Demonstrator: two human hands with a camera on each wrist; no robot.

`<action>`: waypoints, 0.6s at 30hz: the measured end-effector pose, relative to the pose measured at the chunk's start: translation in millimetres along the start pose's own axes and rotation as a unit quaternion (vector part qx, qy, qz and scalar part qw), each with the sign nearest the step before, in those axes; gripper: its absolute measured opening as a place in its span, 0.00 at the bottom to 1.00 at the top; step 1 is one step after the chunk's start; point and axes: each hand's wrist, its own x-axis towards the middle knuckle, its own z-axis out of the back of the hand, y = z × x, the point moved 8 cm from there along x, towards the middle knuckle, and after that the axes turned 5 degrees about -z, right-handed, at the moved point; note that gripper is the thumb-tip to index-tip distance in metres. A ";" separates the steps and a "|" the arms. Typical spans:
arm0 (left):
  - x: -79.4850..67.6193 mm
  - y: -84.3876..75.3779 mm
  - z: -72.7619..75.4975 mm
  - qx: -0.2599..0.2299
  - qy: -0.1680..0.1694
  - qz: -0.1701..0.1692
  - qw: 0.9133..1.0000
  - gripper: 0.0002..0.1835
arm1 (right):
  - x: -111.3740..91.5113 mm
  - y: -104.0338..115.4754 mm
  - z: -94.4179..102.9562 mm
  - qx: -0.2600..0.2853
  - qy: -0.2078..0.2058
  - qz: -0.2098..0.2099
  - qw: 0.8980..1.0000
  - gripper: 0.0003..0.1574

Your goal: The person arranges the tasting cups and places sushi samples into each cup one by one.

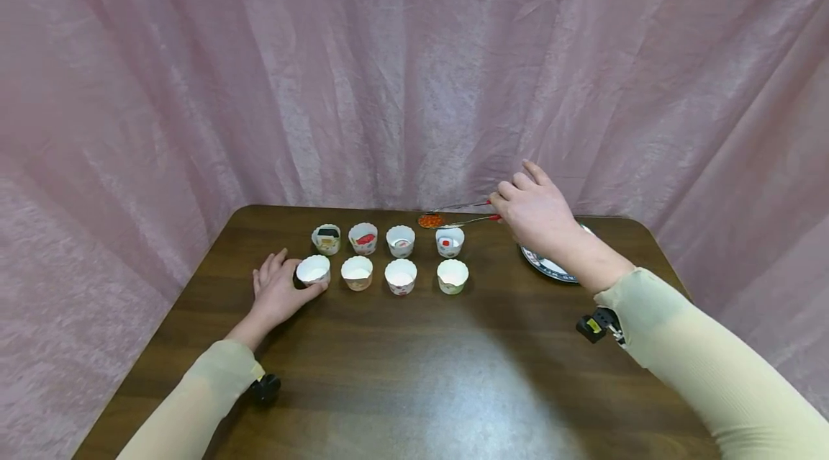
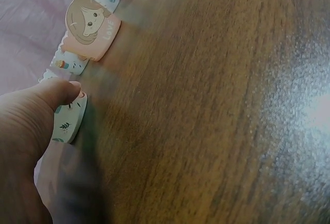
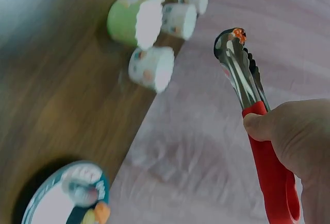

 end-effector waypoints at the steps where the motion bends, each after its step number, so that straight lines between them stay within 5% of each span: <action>1: 0.3 -0.1 -0.2 0.000 0.000 0.000 1.000 0.42 | 3.9 5.3 -1.5 0.003 0.001 0.003 1.000 0.18; 18: 0.9 -4.0 -2.4 -0.013 0.003 0.004 1.000 0.42 | 50.9 76.8 -23.6 -0.011 0.001 0.045 0.999 0.14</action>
